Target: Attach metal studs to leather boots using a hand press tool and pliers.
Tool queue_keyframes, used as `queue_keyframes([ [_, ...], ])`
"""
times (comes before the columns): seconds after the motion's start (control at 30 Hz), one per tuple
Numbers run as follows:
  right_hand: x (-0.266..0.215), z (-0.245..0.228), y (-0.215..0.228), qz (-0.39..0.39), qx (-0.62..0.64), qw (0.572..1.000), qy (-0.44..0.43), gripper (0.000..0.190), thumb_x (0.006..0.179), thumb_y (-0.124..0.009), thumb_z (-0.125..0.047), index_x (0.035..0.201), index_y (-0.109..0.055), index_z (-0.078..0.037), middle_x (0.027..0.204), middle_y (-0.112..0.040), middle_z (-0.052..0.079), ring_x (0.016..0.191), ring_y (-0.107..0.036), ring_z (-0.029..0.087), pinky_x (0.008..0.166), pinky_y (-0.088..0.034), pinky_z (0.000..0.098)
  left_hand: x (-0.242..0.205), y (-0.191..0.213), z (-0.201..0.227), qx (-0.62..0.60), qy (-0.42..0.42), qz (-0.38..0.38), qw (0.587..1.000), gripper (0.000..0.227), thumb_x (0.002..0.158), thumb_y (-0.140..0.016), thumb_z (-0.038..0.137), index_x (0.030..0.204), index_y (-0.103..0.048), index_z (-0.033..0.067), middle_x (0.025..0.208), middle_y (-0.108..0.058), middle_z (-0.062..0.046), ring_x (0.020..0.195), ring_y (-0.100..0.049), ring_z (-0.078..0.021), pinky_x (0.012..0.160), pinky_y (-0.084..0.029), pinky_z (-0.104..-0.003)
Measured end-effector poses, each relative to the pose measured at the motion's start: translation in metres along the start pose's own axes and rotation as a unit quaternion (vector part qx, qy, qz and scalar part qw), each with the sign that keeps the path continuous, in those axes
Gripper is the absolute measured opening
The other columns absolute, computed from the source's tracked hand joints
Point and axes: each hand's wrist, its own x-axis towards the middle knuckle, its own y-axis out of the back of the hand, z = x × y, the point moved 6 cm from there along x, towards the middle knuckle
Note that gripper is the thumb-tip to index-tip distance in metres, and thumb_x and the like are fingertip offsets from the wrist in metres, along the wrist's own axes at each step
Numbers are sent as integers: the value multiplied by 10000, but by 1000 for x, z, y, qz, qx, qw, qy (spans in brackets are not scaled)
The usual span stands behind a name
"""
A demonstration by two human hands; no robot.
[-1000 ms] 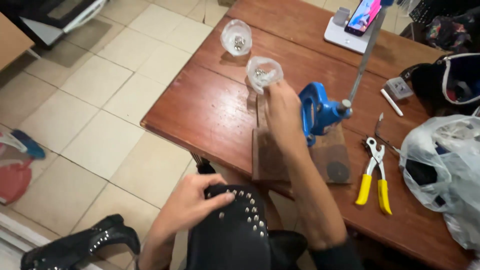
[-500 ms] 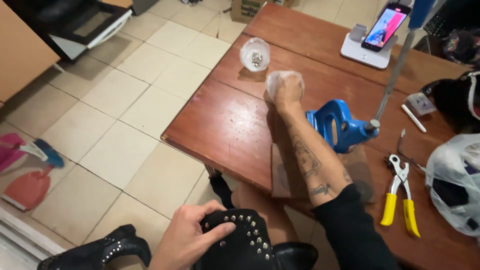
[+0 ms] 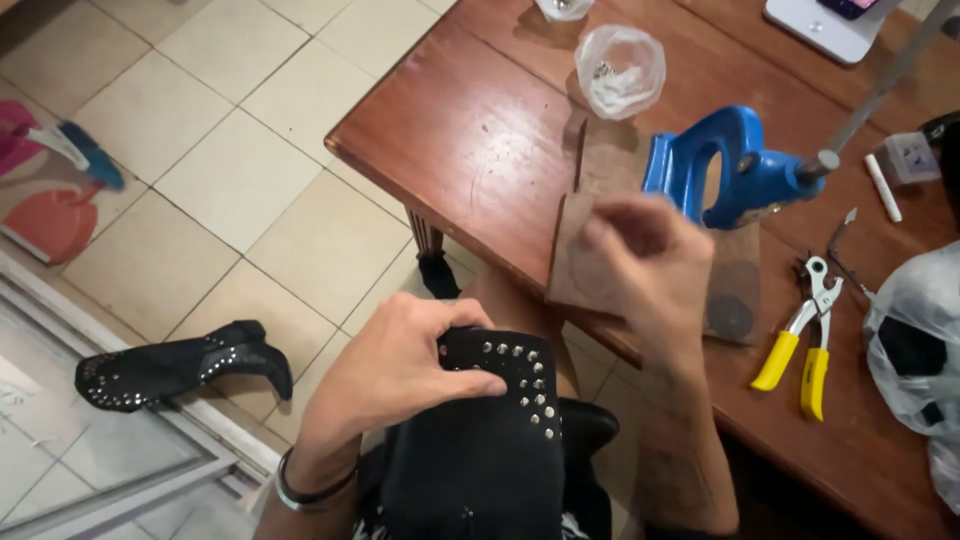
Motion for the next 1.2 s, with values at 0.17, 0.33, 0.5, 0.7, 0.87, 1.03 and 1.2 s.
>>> queue_keyframes([
  [0.17,-59,42,1,-137,186,962,-143,218,856,-757,42,1021,-625,-14,954,-752,90,920,-758,143,841,-612,286,-3,-15,20,201,-14,32,979,364,641,-900,330,862,-740,89,617,-691,-110,593,-682,-256,572,-507,-382],
  [0.33,-78,41,-9,-209,278,917,-196,329,817,-758,100,1014,-534,-40,899,-760,120,859,-738,132,795,-590,269,-14,-31,41,276,-83,108,951,401,649,-884,345,838,-661,70,737,-693,-86,736,-672,-309,648,-492,-432],
  [0.5,-82,40,-24,-256,349,881,-194,398,819,-757,132,1023,-468,-50,888,-744,121,833,-718,119,757,-560,239,-24,-38,49,337,-71,159,925,393,678,-878,384,807,-644,95,734,-644,-56,761,-650,-273,723,-467,-434],
  [0.7,-88,46,-37,-276,405,850,-190,464,807,-801,95,1022,-424,-69,860,-740,138,771,-705,123,685,-555,238,-34,-37,49,325,-97,213,916,372,679,-872,359,818,-644,100,767,-627,-58,783,-623,-283,754,-427,-467],
  [0.87,-88,32,-30,-245,400,871,-147,488,807,-805,73,957,-373,-98,865,-753,173,789,-716,144,702,-589,262,-37,-31,44,279,-86,241,925,357,674,-878,345,841,-665,112,787,-654,-53,788,-629,-285,766,-448,-438],
  [1.03,-98,37,-22,-216,384,891,-109,494,836,-801,99,970,-366,-94,875,-739,181,799,-701,130,672,-556,233,-36,-30,44,260,-88,229,934,377,666,-885,345,861,-675,101,765,-652,-55,788,-643,-273,789,-449,-434],
  [1.2,-109,48,-17,-199,367,901,-119,443,867,-766,89,962,-371,-89,888,-767,211,752,-699,117,603,-547,211,-35,-29,46,241,-99,218,941,346,674,-881,334,856,-693,108,773,-668,-45,788,-649,-257,788,-451,-417],
])
